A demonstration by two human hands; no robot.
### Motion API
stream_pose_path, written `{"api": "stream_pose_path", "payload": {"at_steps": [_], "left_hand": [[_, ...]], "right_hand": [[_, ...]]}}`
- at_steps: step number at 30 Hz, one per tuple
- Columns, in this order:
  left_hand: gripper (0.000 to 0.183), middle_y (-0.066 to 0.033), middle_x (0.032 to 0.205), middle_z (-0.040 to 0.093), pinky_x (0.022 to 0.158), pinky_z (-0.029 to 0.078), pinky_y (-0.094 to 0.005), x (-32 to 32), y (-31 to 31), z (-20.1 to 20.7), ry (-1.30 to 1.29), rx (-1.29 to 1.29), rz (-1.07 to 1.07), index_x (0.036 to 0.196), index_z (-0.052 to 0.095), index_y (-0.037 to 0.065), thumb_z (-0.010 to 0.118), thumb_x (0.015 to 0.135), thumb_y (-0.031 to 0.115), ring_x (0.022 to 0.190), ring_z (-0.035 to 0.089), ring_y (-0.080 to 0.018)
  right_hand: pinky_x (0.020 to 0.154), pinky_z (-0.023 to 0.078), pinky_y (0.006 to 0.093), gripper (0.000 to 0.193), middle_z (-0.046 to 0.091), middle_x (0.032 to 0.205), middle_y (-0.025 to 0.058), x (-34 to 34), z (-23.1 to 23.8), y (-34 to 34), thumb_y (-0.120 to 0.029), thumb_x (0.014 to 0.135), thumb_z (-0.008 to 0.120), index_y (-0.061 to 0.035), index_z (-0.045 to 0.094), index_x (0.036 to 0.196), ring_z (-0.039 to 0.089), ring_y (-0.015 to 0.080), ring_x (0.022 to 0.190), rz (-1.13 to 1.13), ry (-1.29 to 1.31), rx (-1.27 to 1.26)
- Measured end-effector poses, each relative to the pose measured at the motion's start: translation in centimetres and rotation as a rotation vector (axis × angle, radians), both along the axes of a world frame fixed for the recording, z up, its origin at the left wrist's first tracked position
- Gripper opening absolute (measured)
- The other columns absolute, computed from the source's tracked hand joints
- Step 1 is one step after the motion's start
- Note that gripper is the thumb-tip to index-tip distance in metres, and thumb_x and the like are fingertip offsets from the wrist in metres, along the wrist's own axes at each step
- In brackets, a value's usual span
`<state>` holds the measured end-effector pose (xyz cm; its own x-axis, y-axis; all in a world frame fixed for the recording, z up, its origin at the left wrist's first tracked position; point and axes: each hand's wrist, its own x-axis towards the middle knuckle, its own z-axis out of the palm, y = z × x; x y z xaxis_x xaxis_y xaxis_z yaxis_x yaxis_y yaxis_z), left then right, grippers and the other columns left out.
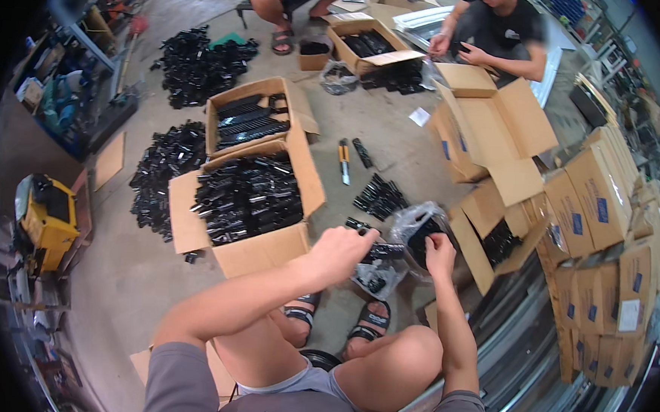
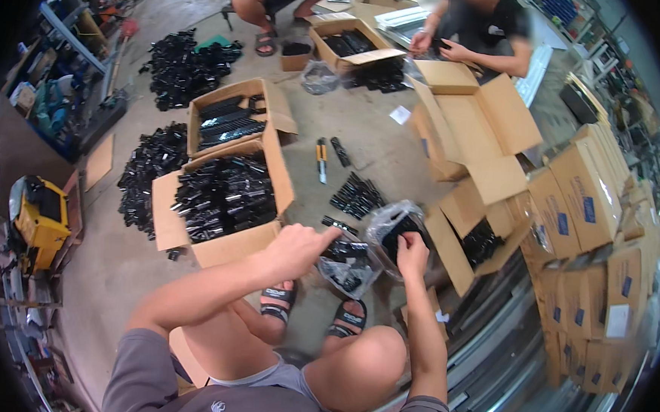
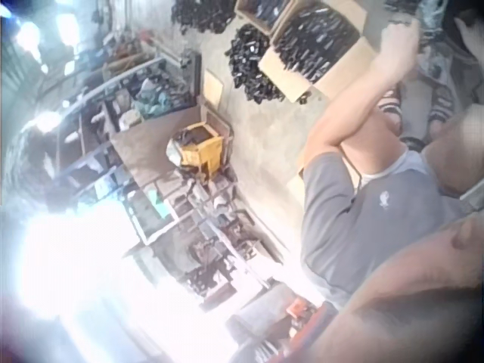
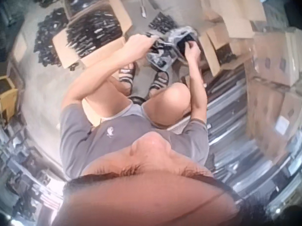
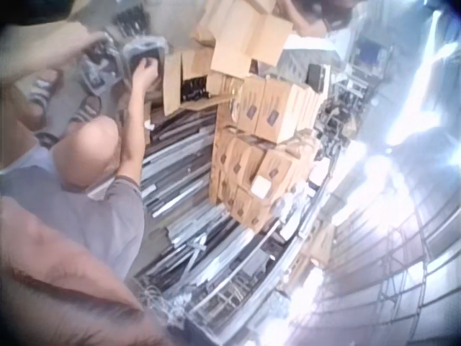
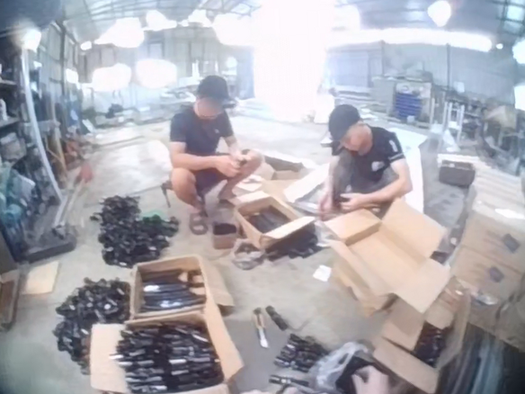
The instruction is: The person takes black plastic components from a plastic bag inside a cardboard box and places them into a separate cardboard box by hand.
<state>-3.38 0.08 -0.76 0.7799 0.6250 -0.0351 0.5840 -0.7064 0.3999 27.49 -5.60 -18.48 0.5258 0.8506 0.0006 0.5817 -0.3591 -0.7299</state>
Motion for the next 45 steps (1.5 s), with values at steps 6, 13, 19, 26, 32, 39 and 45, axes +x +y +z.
{"api": "stream_pose_path", "payload": {"at_steps": [6,13,19,26,32,39,45], "left_hand": [[0.058,-0.0178,0.077,0.068,0.061,0.053,-0.0478,1.2,-0.4,0.4,-0.026,0.048,-0.013,0.128,0.05,0.003,0.068,0.073,0.001,0.073,0.069,-0.0393],[0.055,-0.0181,0.077,0.068,0.06,0.053,-0.0466,0.8,-1.8,2.2,-0.085,0.109,-0.045,0.121,0.047,0.002,0.07,0.072,0.0,0.073,0.069,-0.0387],[0.06,-0.0179,0.076,0.068,0.059,0.052,-0.0467,-0.1,-2.5,3.7,-0.083,0.094,-0.026,0.121,0.042,0.002,0.072,0.07,0.0,0.073,0.069,-0.039],[0.065,-0.017,0.074,0.068,0.058,0.05,-0.0488,-0.6,-2.9,4.7,-0.143,0.058,-0.027,0.125,0.042,0.006,0.071,0.068,-0.002,0.072,0.068,-0.0408],[0.049,-0.0181,0.07,0.067,0.053,0.052,-0.0468,-0.7,-2.9,5.7,-0.164,0.089,-0.06,0.118,0.042,0.002,0.065,0.076,0.0,0.068,0.069,-0.0384],[0.063,-0.0169,0.074,0.068,0.057,0.049,-0.0498,-0.6,-2.8,5.2,-0.159,0.046,-0.027,0.123,0.042,0.008,0.073,0.069,-0.001,0.073,0.067,-0.0412],[0.06,-0.0172,0.075,0.069,0.062,0.051,-0.0507,-0.9,-2.4,5.5,-0.199,0.012,0.021,0.13,0.049,0.017,0.074,0.076,0.006,0.074,0.068,-0.0407]], "right_hand": [[0.073,0.053,0.0254,0.014,0.07,0.096,0.0062,-5.4,16.4,-1.7,-0.005,0.09,0.071,0.0031,0.072,0.102,0.067,0.0122,0.086,0.385,0.421,0.244],[0.078,0.053,0.0312,0.015,0.07,0.097,0.011,-9.7,21.4,-2.1,-0.009,0.085,0.075,-0.0001,0.075,0.098,0.068,0.0209,0.089,0.568,0.107,0.169],[0.082,0.053,0.0351,0.016,0.071,0.095,0.0124,-10.6,22.1,-3.0,-0.01,0.083,0.076,0.0,0.075,0.096,0.068,0.0256,0.091,0.534,0.003,0.15],[0.082,0.053,0.0381,0.013,0.07,0.094,0.0135,-11.2,23.3,-3.5,-0.01,0.082,0.076,-0.0002,0.073,0.091,0.067,0.0311,0.088,0.556,-0.163,0.217],[0.08,0.051,0.042,0.01,0.064,0.09,0.0115,-11.8,24.0,-3.3,-0.009,0.082,0.074,-0.002,0.069,0.088,0.063,0.0325,0.087,0.61,-0.383,0.286],[0.08,0.049,0.0434,0.01,0.062,0.09,0.012,-12.6,24.0,-3.3,-0.011,0.084,0.072,-0.0026,0.067,0.087,0.06,0.0334,0.091,0.623,-0.579,0.249],[0.076,0.05,0.0425,0.014,0.066,0.094,0.0158,-11.8,23.9,-3.3,-0.013,0.09,0.069,-0.0009,0.068,0.095,0.064,0.0329,0.088,0.416,-0.307,0.388]]}}
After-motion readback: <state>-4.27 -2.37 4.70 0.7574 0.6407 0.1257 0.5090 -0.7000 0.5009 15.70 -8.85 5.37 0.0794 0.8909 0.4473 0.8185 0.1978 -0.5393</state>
